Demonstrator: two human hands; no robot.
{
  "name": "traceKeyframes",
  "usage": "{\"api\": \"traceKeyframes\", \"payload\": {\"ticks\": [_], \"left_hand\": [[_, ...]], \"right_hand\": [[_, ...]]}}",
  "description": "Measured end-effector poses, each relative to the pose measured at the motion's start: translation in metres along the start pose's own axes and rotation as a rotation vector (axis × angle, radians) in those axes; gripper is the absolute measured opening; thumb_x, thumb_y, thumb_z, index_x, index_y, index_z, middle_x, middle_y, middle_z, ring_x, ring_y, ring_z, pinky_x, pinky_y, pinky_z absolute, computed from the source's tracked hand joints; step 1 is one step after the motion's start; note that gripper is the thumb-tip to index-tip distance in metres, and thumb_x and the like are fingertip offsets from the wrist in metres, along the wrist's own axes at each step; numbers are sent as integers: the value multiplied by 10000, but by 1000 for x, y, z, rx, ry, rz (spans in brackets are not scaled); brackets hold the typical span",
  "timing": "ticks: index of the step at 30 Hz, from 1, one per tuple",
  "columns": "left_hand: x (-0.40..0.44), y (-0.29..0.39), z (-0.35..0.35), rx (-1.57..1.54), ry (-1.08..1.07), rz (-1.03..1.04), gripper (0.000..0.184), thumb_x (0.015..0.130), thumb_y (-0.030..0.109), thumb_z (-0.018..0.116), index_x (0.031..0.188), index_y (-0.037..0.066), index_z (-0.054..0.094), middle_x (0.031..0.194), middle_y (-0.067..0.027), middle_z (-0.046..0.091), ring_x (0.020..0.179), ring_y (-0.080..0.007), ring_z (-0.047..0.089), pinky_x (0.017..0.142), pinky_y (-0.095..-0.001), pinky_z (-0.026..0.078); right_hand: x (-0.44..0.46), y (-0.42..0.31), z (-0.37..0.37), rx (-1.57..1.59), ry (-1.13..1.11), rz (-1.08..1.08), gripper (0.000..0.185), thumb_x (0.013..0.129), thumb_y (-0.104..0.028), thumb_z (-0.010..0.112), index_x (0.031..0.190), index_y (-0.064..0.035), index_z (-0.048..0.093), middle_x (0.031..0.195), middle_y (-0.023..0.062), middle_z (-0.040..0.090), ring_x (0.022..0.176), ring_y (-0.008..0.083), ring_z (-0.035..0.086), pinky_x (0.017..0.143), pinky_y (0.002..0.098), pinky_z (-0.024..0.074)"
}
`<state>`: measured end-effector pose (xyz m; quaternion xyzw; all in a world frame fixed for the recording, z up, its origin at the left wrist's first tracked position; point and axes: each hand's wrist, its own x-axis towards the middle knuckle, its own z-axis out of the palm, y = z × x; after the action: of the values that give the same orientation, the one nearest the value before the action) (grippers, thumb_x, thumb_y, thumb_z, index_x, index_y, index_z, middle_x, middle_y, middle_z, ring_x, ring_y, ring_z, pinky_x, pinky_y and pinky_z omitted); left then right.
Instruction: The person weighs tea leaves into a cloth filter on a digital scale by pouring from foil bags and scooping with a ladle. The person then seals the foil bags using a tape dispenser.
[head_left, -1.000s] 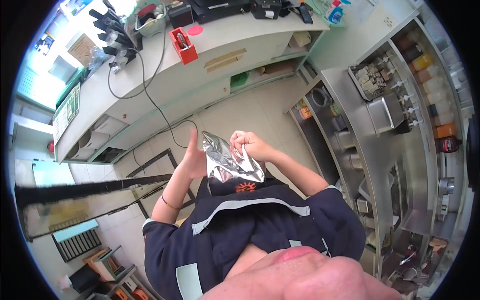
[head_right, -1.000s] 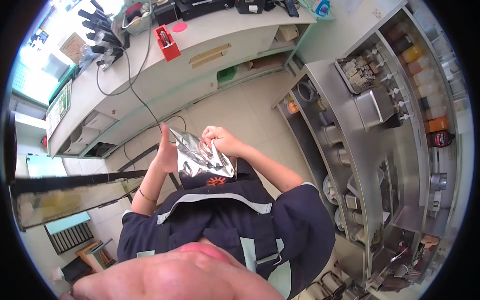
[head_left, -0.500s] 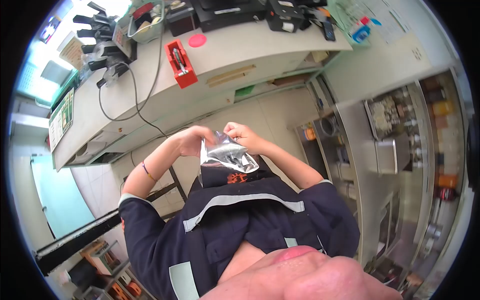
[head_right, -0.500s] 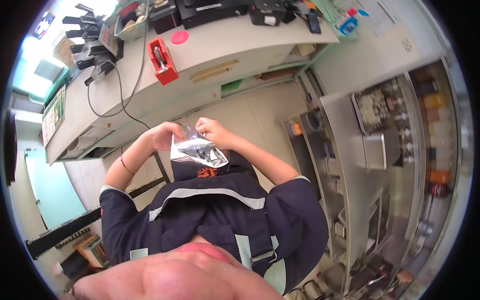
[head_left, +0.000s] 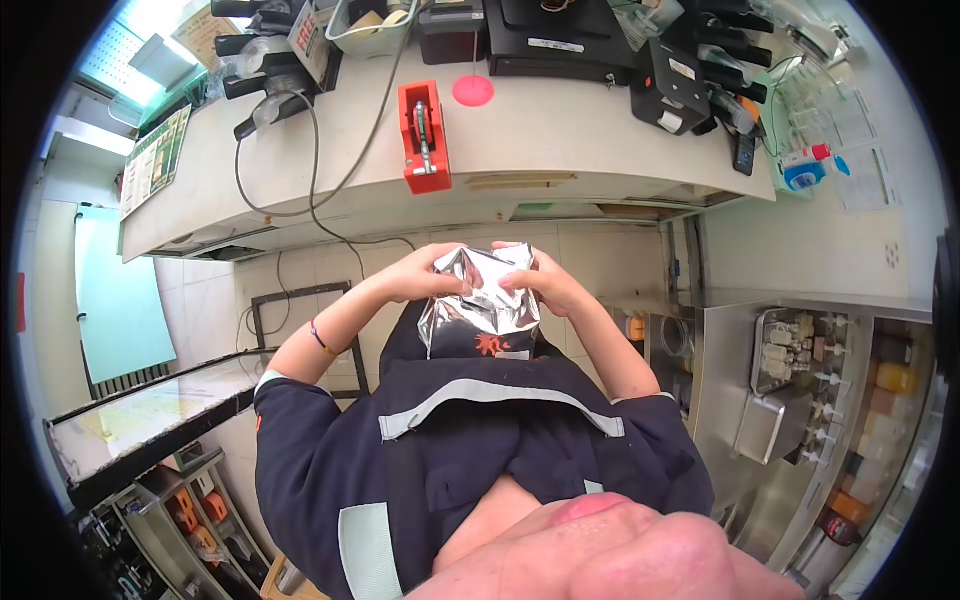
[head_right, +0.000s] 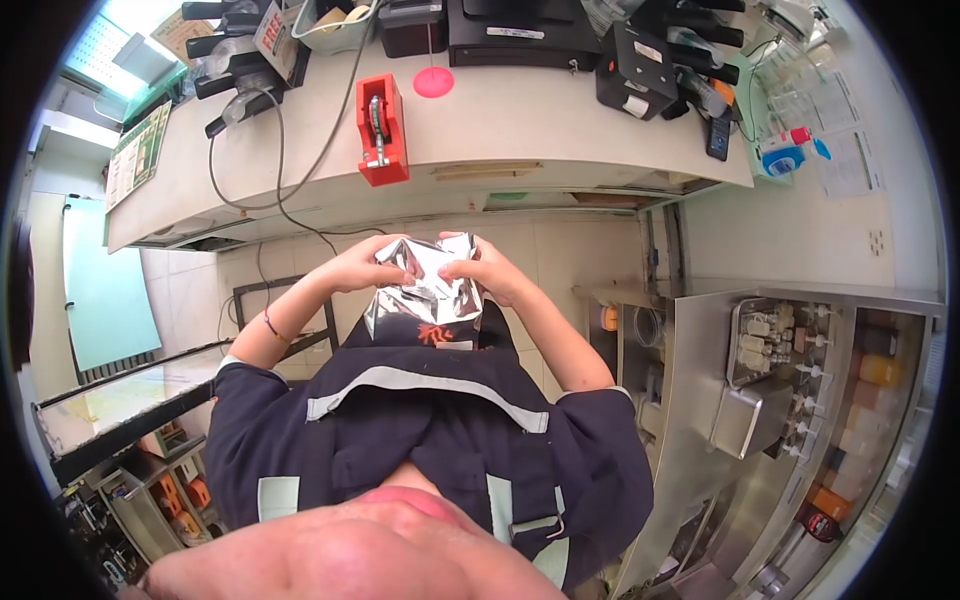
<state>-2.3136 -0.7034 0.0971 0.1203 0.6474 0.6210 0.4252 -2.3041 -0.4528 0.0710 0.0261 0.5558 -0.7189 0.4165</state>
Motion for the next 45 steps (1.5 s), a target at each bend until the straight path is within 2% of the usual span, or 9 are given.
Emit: {"api": "traceKeyframes", "payload": {"ticks": [10, 15, 20, 29, 32, 35, 38, 42, 45], "left_hand": [[-18, -30, -40, -115, 126, 226, 360, 843, 102, 666, 1178, -14, 601, 1101, -55, 642, 966, -72, 555, 844, -249, 456], [-33, -38, -45, -185, -9, 524, 639, 771, 290, 737, 1323, 93, 482, 1451, -205, 335, 1342, -327, 347, 1083, -433, 298], [-51, -40, -42, -46, 133, 561, 477, 705, 130, 791, 1144, 79, 610, 1419, -177, 365, 1277, -280, 427, 1039, -391, 370], [-78, -37, -65, 387, 156, 338, 777, 718, 154, 803, 1362, 110, 370, 1481, -142, 288, 1383, -297, 269, 1101, -406, 267], [-73, -44, -63, -63, 128, 309, 784, 711, 184, 811, 1358, 91, 378, 1457, -127, 331, 1366, -257, 298, 1095, -384, 273], [-50, -71, -71, -225, 187, 212, 762, 707, 123, 793, 1342, 74, 375, 1245, -80, 512, 1169, -173, 466, 999, -331, 368], [-7, -93, -78, -379, 187, 194, 704, 719, 76, 767, 1310, 55, 386, 1180, -78, 545, 1103, -153, 509, 954, -309, 412], [39, -105, -85, -368, 221, 153, 666, 730, 66, 760, 1290, 49, 401, 1141, -71, 569, 1043, -151, 559, 906, -294, 456], [61, -116, -93, -427, 325, 118, 652, 744, 46, 735, 1291, 50, 382, 1087, -83, 606, 943, -154, 622, 817, -302, 510]], "right_hand": [[34, -1, 32, -159, 16, -451, 433, 830, 37, 640, 1252, -28, 566, 1138, 100, 631, 1010, 144, 608, 906, 265, 459], [41, 2, 30, -228, -85, -623, 279, 792, 87, 611, 1012, -55, 707, 1137, 139, 643, 1070, 225, 604, 928, 318, 465], [53, -10, 33, -252, -324, -645, 267, 766, 77, 636, 970, -71, 722, 1157, 183, 634, 1137, 315, 574, 965, 401, 448], [70, -41, 28, -373, -486, -387, 523, 731, -335, 741, 1186, -96, 647, 1333, 184, 512, 1267, 326, 452, 1037, 448, 358], [79, -55, 25, -369, -518, -281, 458, 760, -362, 677, 1120, -80, 681, 1330, 159, 521, 1271, 296, 453, 1055, 429, 341], [131, -64, 19, -654, -6, -617, 438, 876, -449, 540, 1037, -76, 704, 1248, 158, 570, 1228, 282, 479, 1016, 409, 367], [213, -55, 4, -934, 723, -343, 502, 912, -536, 430, 992, -140, 726, 1151, 156, 613, 1190, 310, 491, 985, 427, 358], [256, -48, 11, -317, 220, -6, 337, 859, -412, 619, 888, -90, 716, 876, 64, 670, 942, 212, 581, 883, 377, 413], [199, -57, 56, -475, 513, -347, 181, 806, -231, 671, 821, -53, 699, 1207, 159, 548, 1187, 301, 423, 955, 407, 367]]}}
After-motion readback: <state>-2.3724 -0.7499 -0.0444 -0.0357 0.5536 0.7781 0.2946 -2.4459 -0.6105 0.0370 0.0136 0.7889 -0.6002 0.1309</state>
